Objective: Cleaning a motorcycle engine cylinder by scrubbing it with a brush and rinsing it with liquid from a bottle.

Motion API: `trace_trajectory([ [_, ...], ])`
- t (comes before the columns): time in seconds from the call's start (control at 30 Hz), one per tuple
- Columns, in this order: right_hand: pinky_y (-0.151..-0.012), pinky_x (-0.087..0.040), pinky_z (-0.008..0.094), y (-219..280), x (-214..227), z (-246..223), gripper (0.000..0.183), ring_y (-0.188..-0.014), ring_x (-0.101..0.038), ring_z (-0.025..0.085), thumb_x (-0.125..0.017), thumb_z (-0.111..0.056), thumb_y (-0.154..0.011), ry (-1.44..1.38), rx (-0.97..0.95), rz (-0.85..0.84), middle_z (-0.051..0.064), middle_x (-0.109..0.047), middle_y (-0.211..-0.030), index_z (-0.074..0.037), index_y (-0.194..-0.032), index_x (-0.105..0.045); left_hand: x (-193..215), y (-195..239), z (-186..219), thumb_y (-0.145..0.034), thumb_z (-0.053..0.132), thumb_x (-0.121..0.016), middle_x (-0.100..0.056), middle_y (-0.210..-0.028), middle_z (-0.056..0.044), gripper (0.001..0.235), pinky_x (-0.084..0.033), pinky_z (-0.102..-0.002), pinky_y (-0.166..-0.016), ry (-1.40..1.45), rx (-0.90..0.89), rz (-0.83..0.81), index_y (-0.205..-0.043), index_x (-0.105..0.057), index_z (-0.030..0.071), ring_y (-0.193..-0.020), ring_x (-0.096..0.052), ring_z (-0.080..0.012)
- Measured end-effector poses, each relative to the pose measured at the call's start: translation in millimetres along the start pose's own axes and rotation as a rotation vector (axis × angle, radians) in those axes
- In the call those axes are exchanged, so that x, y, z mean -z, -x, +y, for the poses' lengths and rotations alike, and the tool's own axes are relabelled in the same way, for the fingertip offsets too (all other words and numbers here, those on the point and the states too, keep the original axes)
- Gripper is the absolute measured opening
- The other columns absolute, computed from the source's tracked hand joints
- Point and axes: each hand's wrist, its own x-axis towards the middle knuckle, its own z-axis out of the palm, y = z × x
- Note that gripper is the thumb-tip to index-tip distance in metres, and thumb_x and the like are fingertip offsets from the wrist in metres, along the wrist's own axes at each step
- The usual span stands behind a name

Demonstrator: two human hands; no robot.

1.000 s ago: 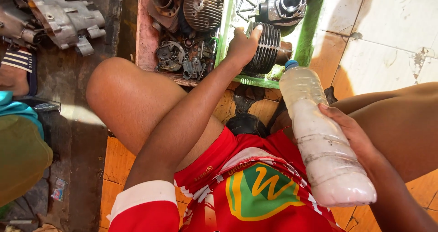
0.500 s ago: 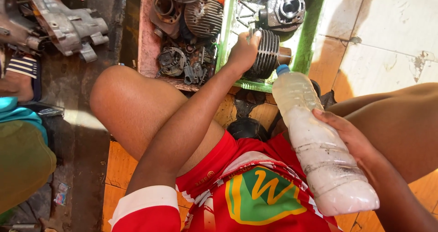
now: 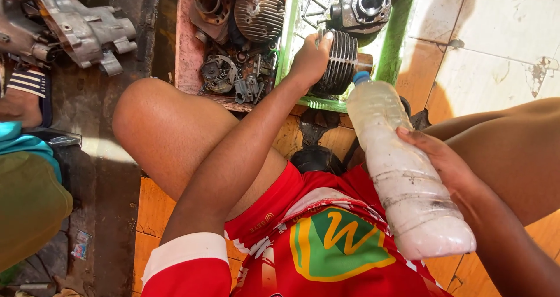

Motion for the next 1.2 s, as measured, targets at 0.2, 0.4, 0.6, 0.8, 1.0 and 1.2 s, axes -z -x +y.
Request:
trace_trajectory([
  [0.2,-0.048,-0.037,0.038,10.2,3.1,1.9,0.047,-0.057,-0.049,0.022,-0.061,-0.041,-0.100,0.018,0.016,0.057,0.017,-0.059,-0.082,0.004,-0.112,-0.062,1.7,5.4,4.1,-0.098,0.047,-0.037,-0.066,-0.130,-0.017,0.069,-0.055,-0.040,-0.097,0.000,0.013,-0.009,-0.151,-0.041,0.002,-0.113,-0.070,-0.0253],
  [0.4,-0.049,-0.039,0.033,6.7,2.0,5.4,0.043,-0.058,-0.050,0.016,-0.064,-0.039,-0.100,-0.006,0.014,0.052,0.013,-0.060,-0.083,0.003,-0.111,-0.062,2.5,-0.5,1.0,-0.097,0.049,-0.038,-0.065,-0.133,-0.018,0.073,-0.055,-0.041,-0.097,-0.003,-0.014,-0.011,-0.151,-0.039,0.001,-0.114,-0.070,-0.0263],
  [0.6,-0.050,-0.040,0.034,0.2,7.1,22.7,0.034,-0.061,-0.049,0.016,-0.061,-0.032,-0.104,-0.057,0.051,0.030,0.013,-0.058,-0.084,0.002,-0.109,-0.061,2.6,-1.2,-1.5,-0.097,0.048,-0.036,-0.064,-0.132,-0.020,0.072,-0.057,-0.041,-0.094,-0.006,-0.021,-0.039,-0.152,-0.037,0.001,-0.110,-0.071,-0.0262],
  [0.8,-0.047,-0.036,0.033,5.7,2.1,21.0,0.041,-0.061,-0.048,0.017,-0.064,-0.031,-0.098,0.032,-0.049,0.022,0.015,-0.057,-0.083,0.005,-0.117,-0.063,0.2,-6.5,-12.5,-0.096,0.052,-0.038,-0.054,-0.147,-0.022,0.077,-0.051,-0.045,-0.106,0.040,-0.057,-0.044,-0.154,-0.033,0.001,-0.130,-0.061,-0.0313],
  [1.0,-0.052,-0.041,0.033,5.1,4.1,9.5,0.040,-0.062,-0.053,0.017,-0.063,-0.034,-0.099,0.009,0.074,-0.071,0.015,-0.062,-0.084,0.004,-0.111,-0.064,9.7,8.0,-4.2,-0.090,0.052,-0.049,-0.065,-0.137,-0.014,0.075,-0.055,-0.036,-0.099,0.099,-0.039,-0.032,-0.149,-0.045,0.006,-0.118,-0.069,-0.0217],
  [1.2,-0.047,-0.036,0.034,8.0,5.8,17.5,0.047,-0.062,-0.048,0.019,-0.064,-0.035,-0.098,0.136,-0.017,0.025,0.018,-0.057,-0.086,0.007,-0.118,-0.060,-1.8,-7.4,-36.2,-0.089,0.053,-0.052,-0.049,-0.153,-0.019,0.082,-0.047,-0.043,-0.110,0.032,-0.178,-0.026,-0.153,-0.038,0.003,-0.137,-0.055,-0.0312],
])
